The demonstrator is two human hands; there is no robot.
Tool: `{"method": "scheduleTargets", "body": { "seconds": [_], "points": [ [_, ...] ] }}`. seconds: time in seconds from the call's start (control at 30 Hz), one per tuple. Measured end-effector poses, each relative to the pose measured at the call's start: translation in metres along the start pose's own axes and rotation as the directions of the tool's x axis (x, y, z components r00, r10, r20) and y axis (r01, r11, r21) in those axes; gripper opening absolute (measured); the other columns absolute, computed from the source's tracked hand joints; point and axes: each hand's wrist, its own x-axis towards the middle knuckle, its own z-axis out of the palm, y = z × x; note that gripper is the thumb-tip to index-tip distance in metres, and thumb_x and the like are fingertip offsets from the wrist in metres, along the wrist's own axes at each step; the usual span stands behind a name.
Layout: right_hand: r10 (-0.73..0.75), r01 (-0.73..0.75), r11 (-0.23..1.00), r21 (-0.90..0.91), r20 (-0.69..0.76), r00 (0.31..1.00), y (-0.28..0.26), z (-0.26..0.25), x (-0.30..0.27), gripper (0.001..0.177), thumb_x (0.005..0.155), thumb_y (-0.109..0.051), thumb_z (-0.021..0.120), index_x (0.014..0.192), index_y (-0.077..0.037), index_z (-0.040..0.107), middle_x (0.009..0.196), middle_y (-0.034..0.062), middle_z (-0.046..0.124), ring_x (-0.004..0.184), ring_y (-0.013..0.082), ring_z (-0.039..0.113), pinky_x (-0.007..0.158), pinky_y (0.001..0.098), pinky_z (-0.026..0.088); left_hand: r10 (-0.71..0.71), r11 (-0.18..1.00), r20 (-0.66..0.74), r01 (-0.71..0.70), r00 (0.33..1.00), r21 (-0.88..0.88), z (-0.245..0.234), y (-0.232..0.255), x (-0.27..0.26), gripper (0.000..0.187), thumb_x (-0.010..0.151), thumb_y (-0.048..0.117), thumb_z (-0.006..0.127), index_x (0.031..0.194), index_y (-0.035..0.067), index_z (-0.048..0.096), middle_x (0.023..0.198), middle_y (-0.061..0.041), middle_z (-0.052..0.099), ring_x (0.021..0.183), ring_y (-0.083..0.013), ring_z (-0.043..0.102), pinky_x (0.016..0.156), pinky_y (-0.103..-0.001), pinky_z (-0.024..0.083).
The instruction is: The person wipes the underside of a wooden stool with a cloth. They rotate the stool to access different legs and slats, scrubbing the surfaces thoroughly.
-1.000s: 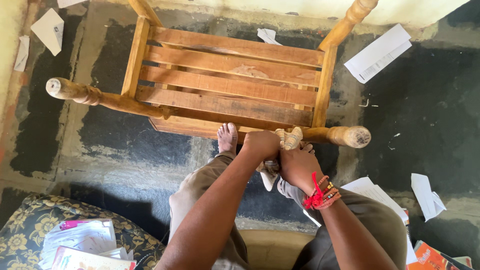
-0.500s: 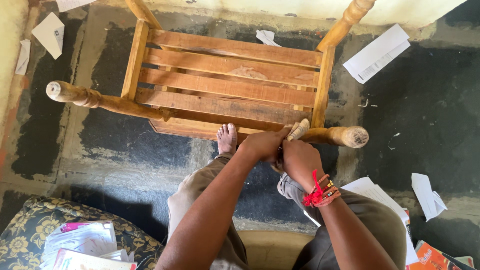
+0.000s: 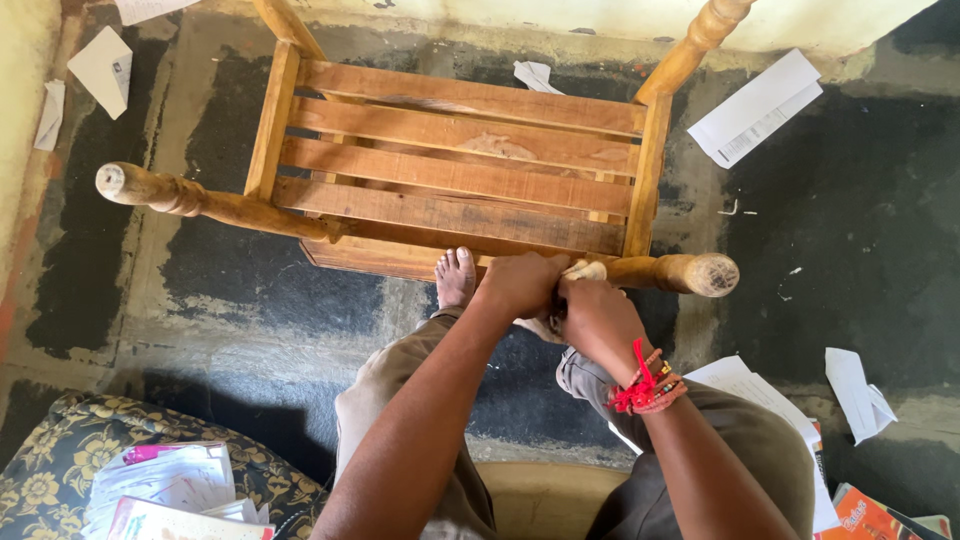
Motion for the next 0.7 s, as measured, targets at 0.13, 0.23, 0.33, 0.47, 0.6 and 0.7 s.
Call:
{"method": "scheduleTargets", "body": {
  "seconds": [0.13,0.23,0.33,0.47,0.6,0.7],
  "points": [
    [0.076,-0.077,0.996,0.042,0.024,0.997,-0.006,-0.015,0.001,0.021,0.082,-0.011,0.065,0.100,-0.012,0.075,0.093,0.0178,0.074,0.091,0.0411,0.071,0.079,0.0521,0.055,-0.017,1.000,-0.019,0.017,1.000,-0.011,-0.004,0.000,0.002,0.048,0.076,0.020,0.080,0.119,0.014,0.059,0.102,-0.014,0.074,0.102,-0.0349,0.071,0.082,-0.051,0.056],
    [0.092,-0.092,0.993,0.076,0.002,0.996,-0.011,-0.026,0.000,0.028,0.082,-0.010,0.063,0.108,-0.014,0.075,0.095,0.0180,0.074,0.091,0.0409,0.071,0.080,0.0521,0.055,-0.049,0.999,-0.048,0.050,0.998,0.017,-0.007,0.002,0.002,0.036,0.082,0.021,0.076,0.114,0.011,0.062,0.103,-0.015,0.075,0.102,-0.0348,0.072,0.082,-0.051,0.057],
    [0.113,-0.109,0.987,0.114,-0.024,0.993,-0.014,-0.032,0.003,0.030,0.086,-0.011,0.063,0.114,-0.013,0.073,0.096,0.0195,0.073,0.092,0.0406,0.071,0.080,0.0518,0.055,-0.085,0.996,-0.115,0.083,0.990,-0.023,-0.011,0.003,0.001,0.032,0.084,0.022,0.074,0.112,0.011,0.062,0.102,-0.016,0.074,0.099,-0.0356,0.073,0.080,-0.051,0.057],
    [-0.018,0.060,0.981,0.186,-0.220,0.975,-0.014,-0.036,0.004,0.036,0.085,-0.002,0.062,0.120,-0.007,0.071,0.101,0.0205,0.072,0.091,0.0418,0.070,0.078,0.0509,0.055,-0.131,0.989,-0.290,0.103,0.948,-0.111,-0.007,0.000,0.010,0.023,0.086,0.019,0.073,0.104,0.008,0.062,0.095,-0.016,0.075,0.088,-0.0348,0.074,0.072,-0.050,0.057],
    [-0.096,0.198,0.948,0.250,-0.365,0.926,-0.011,-0.045,0.004,0.036,0.083,0.002,0.064,0.118,-0.005,0.070,0.107,0.0187,0.073,0.086,0.0350,0.074,0.074,0.0435,0.059,-0.138,0.977,-0.493,0.038,0.859,-0.208,0.006,-0.007,0.025,0.016,0.095,0.012,0.070,0.101,0.002,0.059,0.088,-0.017,0.073,0.070,-0.0295,0.073,0.056,-0.043,0.059],
    [0.120,-0.033,0.960,0.279,-0.299,0.947,-0.003,-0.057,0.005,0.031,0.095,0.002,0.060,0.117,-0.014,0.075,0.107,0.0101,0.078,0.069,0.0283,0.075,0.060,0.0384,0.053,-0.149,0.987,-0.556,0.091,0.818,-0.132,0.009,-0.015,0.027,0.017,0.085,0.003,0.071,0.096,0.002,0.059,0.081,-0.019,0.071,0.064,-0.0282,0.071,0.051,-0.044,0.056]
  ]
}}
